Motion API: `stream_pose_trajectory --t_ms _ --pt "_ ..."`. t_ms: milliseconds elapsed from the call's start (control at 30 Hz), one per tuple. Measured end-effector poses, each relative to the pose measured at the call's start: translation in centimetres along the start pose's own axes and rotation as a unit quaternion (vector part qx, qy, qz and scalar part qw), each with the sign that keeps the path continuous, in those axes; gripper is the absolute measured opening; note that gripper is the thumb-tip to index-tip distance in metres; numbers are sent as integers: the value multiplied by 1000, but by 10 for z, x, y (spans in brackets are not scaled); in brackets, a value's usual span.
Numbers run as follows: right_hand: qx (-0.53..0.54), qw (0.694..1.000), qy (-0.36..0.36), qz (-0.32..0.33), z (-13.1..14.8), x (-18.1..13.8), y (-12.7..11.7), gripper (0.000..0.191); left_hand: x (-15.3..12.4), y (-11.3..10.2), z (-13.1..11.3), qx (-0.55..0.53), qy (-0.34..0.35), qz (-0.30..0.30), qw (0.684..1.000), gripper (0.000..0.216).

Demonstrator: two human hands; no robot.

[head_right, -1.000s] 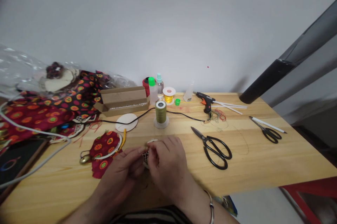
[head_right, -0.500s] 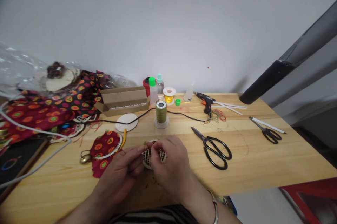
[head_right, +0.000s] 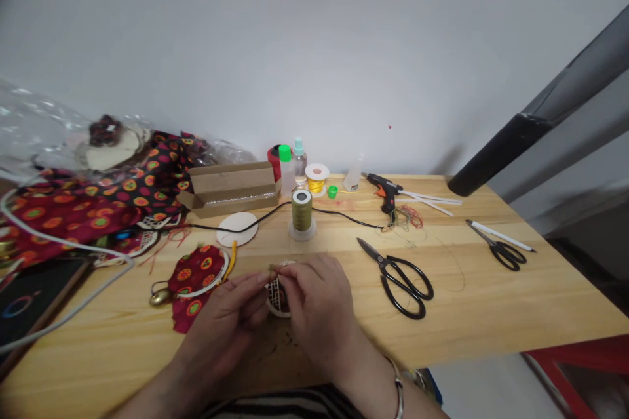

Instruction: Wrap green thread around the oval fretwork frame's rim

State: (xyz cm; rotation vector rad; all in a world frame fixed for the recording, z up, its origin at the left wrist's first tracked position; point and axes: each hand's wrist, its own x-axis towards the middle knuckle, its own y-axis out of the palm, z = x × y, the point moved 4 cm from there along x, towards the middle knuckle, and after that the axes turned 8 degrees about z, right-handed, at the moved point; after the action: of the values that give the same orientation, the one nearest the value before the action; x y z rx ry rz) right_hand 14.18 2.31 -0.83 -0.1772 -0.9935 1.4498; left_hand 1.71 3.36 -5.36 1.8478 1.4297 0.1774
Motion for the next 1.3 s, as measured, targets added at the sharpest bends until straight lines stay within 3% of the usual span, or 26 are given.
stream_pose_trajectory --t_ms 300,733,1300 --pt "-22 1000 -6 2 -1 -2 1 15 1 -2 1 1 1 -3 1000 19" --pt "-91 993 -70 7 3 1 -1 12 1 -2 3 -12 -6 6 1000 24" --pt "-116 991 -19 63 4 -2 7 18 5 -6 7 -35 -27 -7 999 15"
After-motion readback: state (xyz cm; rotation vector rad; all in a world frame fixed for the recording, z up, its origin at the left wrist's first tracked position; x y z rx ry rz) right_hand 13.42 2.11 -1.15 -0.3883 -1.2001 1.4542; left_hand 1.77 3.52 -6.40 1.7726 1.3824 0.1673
